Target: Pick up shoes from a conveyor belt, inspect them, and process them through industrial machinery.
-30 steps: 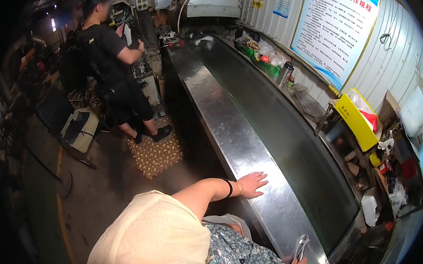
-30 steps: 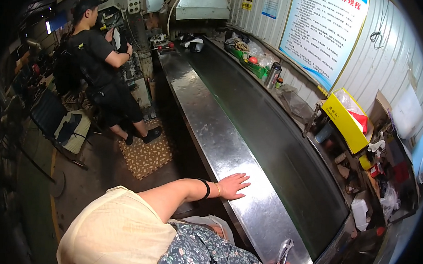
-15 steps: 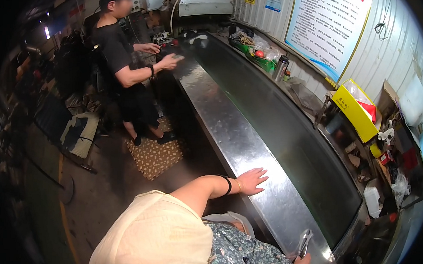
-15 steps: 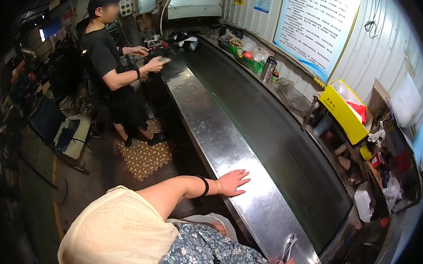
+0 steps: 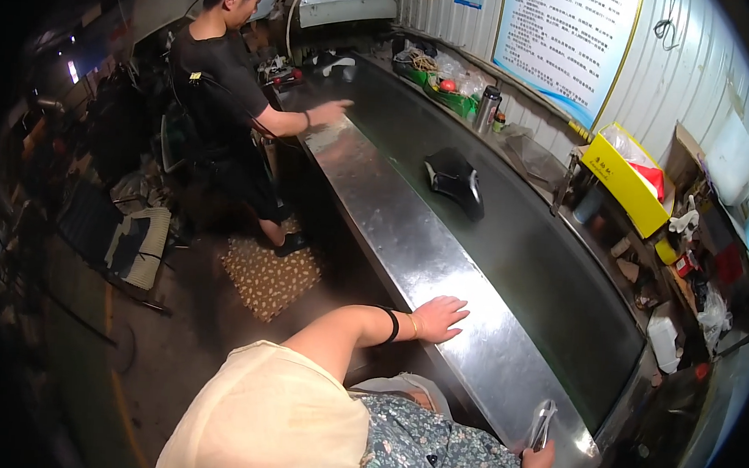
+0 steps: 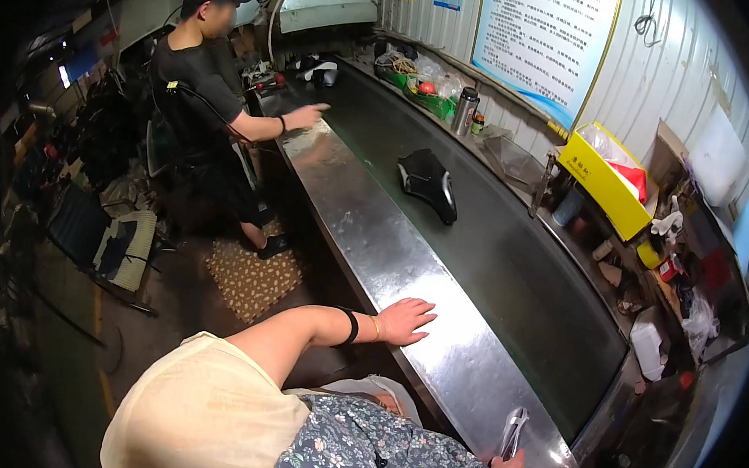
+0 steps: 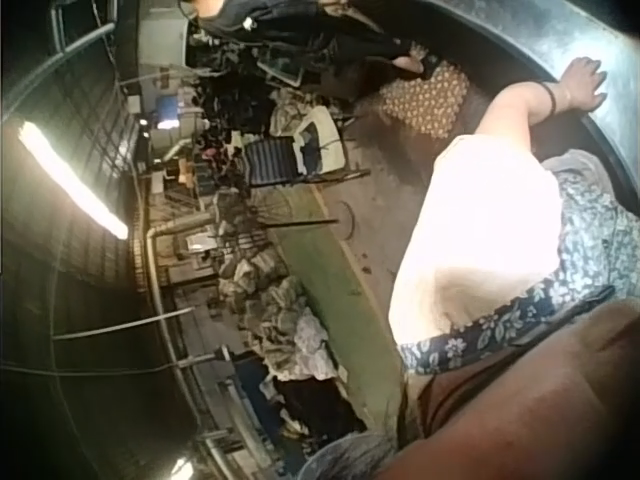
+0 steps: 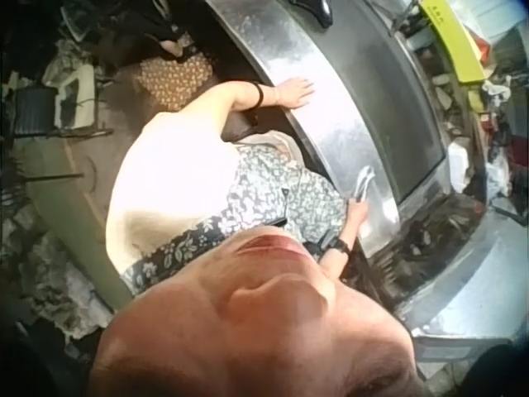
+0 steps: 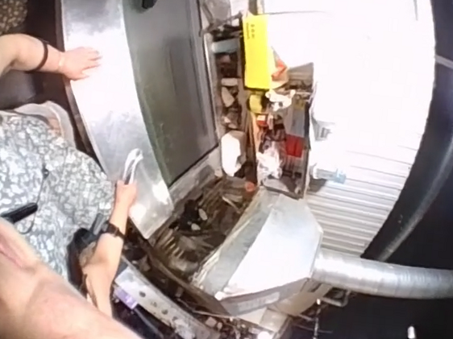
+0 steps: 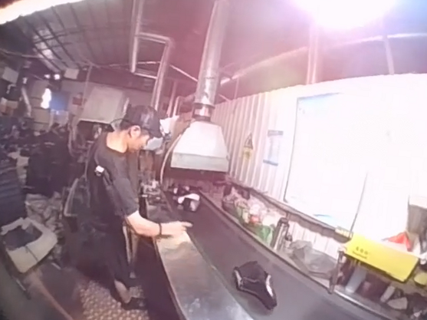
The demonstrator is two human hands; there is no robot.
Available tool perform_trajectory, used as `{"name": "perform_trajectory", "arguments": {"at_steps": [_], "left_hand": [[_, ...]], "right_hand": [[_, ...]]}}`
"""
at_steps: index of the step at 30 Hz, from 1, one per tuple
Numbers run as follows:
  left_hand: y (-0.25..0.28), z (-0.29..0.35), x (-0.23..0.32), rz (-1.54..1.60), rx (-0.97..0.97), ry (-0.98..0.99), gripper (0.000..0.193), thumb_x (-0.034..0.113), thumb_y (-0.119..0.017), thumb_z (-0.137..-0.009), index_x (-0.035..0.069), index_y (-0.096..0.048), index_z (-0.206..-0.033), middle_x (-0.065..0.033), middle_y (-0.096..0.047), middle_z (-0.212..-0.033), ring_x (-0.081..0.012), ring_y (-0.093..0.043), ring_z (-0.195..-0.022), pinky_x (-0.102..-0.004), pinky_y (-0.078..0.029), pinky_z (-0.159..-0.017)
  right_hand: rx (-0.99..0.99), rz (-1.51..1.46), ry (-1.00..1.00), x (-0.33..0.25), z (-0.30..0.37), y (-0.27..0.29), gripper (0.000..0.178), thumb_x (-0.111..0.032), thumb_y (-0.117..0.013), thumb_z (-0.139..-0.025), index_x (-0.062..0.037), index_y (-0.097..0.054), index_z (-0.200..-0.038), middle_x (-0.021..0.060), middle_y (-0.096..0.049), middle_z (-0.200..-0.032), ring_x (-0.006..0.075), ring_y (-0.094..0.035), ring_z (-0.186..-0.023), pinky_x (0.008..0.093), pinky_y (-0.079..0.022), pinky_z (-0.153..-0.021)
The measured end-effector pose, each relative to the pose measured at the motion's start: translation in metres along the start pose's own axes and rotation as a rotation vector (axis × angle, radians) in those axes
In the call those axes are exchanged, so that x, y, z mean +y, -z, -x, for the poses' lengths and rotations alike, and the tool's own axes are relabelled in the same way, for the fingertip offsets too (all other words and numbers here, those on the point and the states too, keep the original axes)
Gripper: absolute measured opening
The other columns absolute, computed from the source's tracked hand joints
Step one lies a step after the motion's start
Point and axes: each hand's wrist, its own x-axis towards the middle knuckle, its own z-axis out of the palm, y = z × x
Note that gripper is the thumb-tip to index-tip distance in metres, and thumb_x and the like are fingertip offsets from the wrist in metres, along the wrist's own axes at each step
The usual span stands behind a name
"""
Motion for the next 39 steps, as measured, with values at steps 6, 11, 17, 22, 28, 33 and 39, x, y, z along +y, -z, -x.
{"name": "perform_trajectory", "arguments": {"at_steps": [6, 11, 17, 22, 28, 33, 39], "left_hand": [[0.001, -0.001, -0.003, -0.004, 0.035, -0.018, 0.051, 0.035, -0.060, -0.089, 0.004, -0.054, -0.130, -0.0170, -0.047, -0.138, -0.0332, -0.044, -0.126, -0.0441, -0.036, -0.106], [0.003, -0.004, -0.001, 0.012, -0.002, -0.008, 0.052, 0.035, -0.058, -0.090, 0.004, -0.053, -0.132, -0.0176, -0.046, -0.141, -0.0332, -0.044, -0.128, -0.0444, -0.035, -0.108], [-0.001, -0.003, -0.002, 0.007, -0.015, -0.004, 0.053, 0.037, -0.056, -0.092, 0.005, -0.051, -0.135, -0.0176, -0.045, -0.143, -0.0326, -0.043, -0.130, -0.0443, -0.034, -0.109], [0.001, -0.004, 0.001, 0.005, -0.030, 0.008, 0.054, 0.037, -0.056, -0.092, 0.005, -0.051, -0.135, -0.0177, -0.044, -0.144, -0.0326, -0.042, -0.130, -0.0443, -0.034, -0.110], [0.004, -0.002, 0.001, 0.010, -0.024, 0.003, 0.053, 0.035, -0.057, -0.092, 0.003, -0.052, -0.133, -0.0184, -0.044, -0.143, -0.0326, -0.042, -0.130, -0.0438, -0.035, -0.108], [0.005, -0.005, 0.000, 0.009, -0.029, 0.003, 0.052, 0.035, -0.056, -0.092, 0.004, -0.052, -0.134, -0.0174, -0.044, -0.144, -0.0321, -0.041, -0.132, -0.0439, -0.035, -0.109], [0.002, -0.003, -0.001, -0.003, -0.042, 0.020, 0.053, 0.036, -0.055, -0.093, 0.005, -0.051, -0.135, -0.0165, -0.043, -0.144, -0.0317, -0.040, -0.132, -0.0439, -0.034, -0.109]], "right_hand": [[-0.028, -0.037, 0.040, 0.015, -0.006, -0.007, 0.025, -0.009, -0.067, -0.072, 0.0042, -0.056, -0.091, 0.0273, -0.061, -0.088, 0.0490, -0.058, -0.086, 0.0507, -0.046, -0.078], [-0.029, -0.024, 0.042, 0.013, -0.005, -0.005, 0.022, -0.009, -0.067, -0.077, 0.0045, -0.057, -0.091, 0.0256, -0.061, -0.087, 0.0473, -0.059, -0.085, 0.0505, -0.046, -0.076], [-0.046, -0.075, 0.071, 0.016, -0.011, -0.011, 0.018, -0.009, -0.066, -0.079, 0.0045, -0.058, -0.089, 0.0249, -0.060, -0.084, 0.0467, -0.059, -0.082, 0.0501, -0.046, -0.074], [-0.057, -0.041, 0.049, 0.015, -0.014, -0.009, 0.018, -0.010, -0.064, -0.080, 0.0049, -0.058, -0.088, 0.0250, -0.061, -0.083, 0.0464, -0.059, -0.081, 0.0497, -0.047, -0.074], [-0.071, -0.097, 0.019, 0.020, -0.016, -0.012, 0.019, -0.012, -0.065, -0.082, 0.0047, -0.058, -0.088, 0.0251, -0.062, -0.084, 0.0465, -0.060, -0.083, 0.0500, -0.047, -0.074], [-0.066, -0.038, 0.035, 0.017, -0.015, -0.011, 0.022, -0.012, -0.066, -0.081, 0.0052, -0.056, -0.091, 0.0269, -0.061, -0.088, 0.0482, -0.059, -0.087, 0.0505, -0.046, -0.078], [-0.082, -0.051, 0.041, 0.012, -0.015, -0.008, 0.025, -0.014, -0.065, -0.081, 0.0070, -0.055, -0.091, 0.0292, -0.059, -0.089, 0.0507, -0.057, -0.088, 0.0507, -0.045, -0.079]]}}
